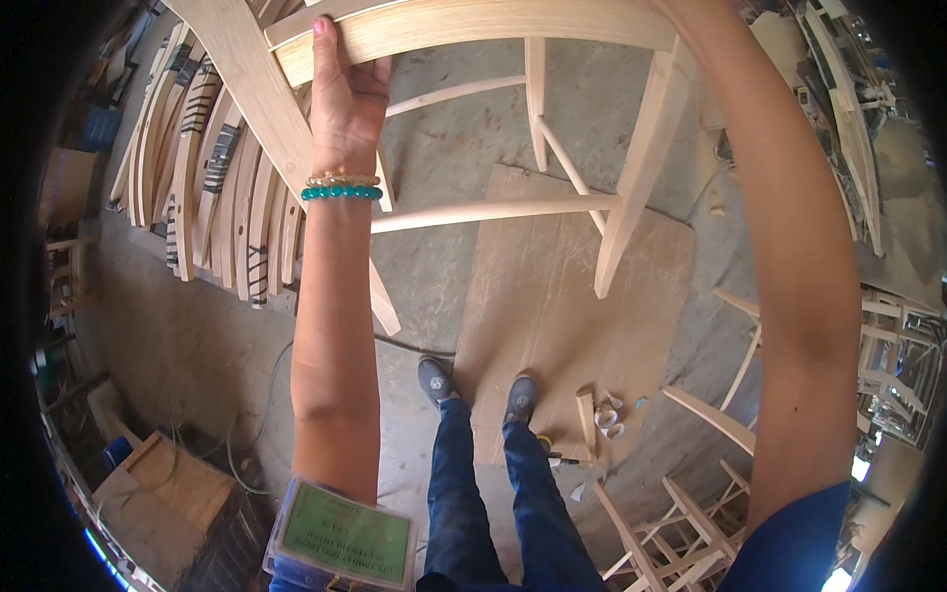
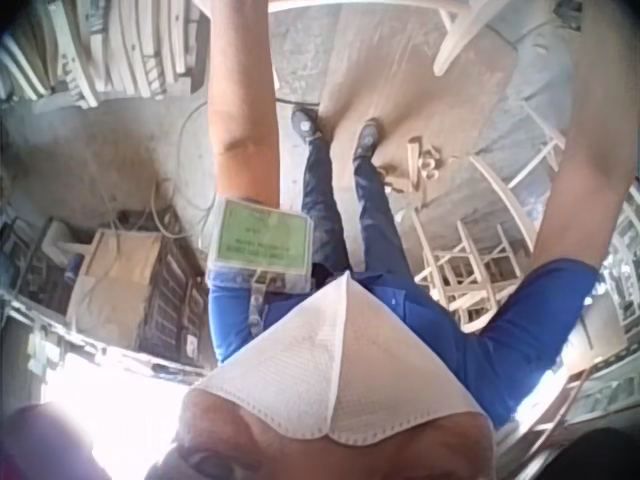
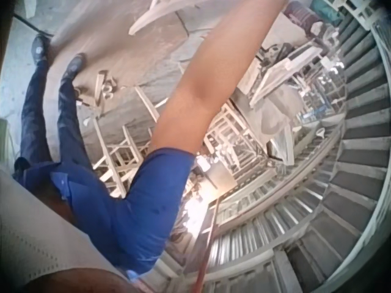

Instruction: The person assembles wooden chair frames by fitting slats into the backrest and seat areas. They repeatedly pick up slats, test fit them into the chair frame, and place them on a workbench, moving between the chair and bench throughout the clip.

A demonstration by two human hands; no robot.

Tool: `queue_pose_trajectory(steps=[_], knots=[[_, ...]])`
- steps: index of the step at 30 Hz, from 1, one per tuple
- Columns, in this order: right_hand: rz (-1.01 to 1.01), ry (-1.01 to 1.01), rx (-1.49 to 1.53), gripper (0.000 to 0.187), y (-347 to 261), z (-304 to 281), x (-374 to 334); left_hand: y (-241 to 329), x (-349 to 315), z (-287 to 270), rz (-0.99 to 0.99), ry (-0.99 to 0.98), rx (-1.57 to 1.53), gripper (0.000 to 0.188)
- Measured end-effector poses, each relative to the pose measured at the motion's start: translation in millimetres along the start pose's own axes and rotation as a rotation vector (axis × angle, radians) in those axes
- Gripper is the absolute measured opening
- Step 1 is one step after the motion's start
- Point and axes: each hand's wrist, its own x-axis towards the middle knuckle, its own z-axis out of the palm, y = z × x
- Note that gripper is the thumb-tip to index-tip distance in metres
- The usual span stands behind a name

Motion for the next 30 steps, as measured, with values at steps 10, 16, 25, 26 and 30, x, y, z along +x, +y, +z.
queue_pose_trajectory(steps=[10, 16, 25, 26, 30], knots=[[0.008, 0.008, 0.043, 0.063, 6.4, -1.1, 14.6, 1.7, 22.8, -2.5, 0.038, 0.03, 0.018, 0.031], [-0.006, 0.061, -0.137, 0.063, 2.9, 1.7, 16.6, 3.1, 18.9, 1.3, 0.025, 0.028, 0.024, 0.027], [0.009, 0.211, -0.37, 0.06, -5.2, 11.5, 4.8, 2.2, 15.1, 6.1, 0.051, -0.037, 0.009, 0.028], [-0.002, 0.208, -0.361, 0.06, -6.9, 13.0, 5.9, 1.7, 16.7, 4.6, 0.04, -0.028, 0.011, 0.028], [0.013, 0.202, -0.346, 0.057, -7.8, 13.4, 7.4, -3.1, 22.2, 2.5, 0.081, -0.014, -0.018, 0.027]])
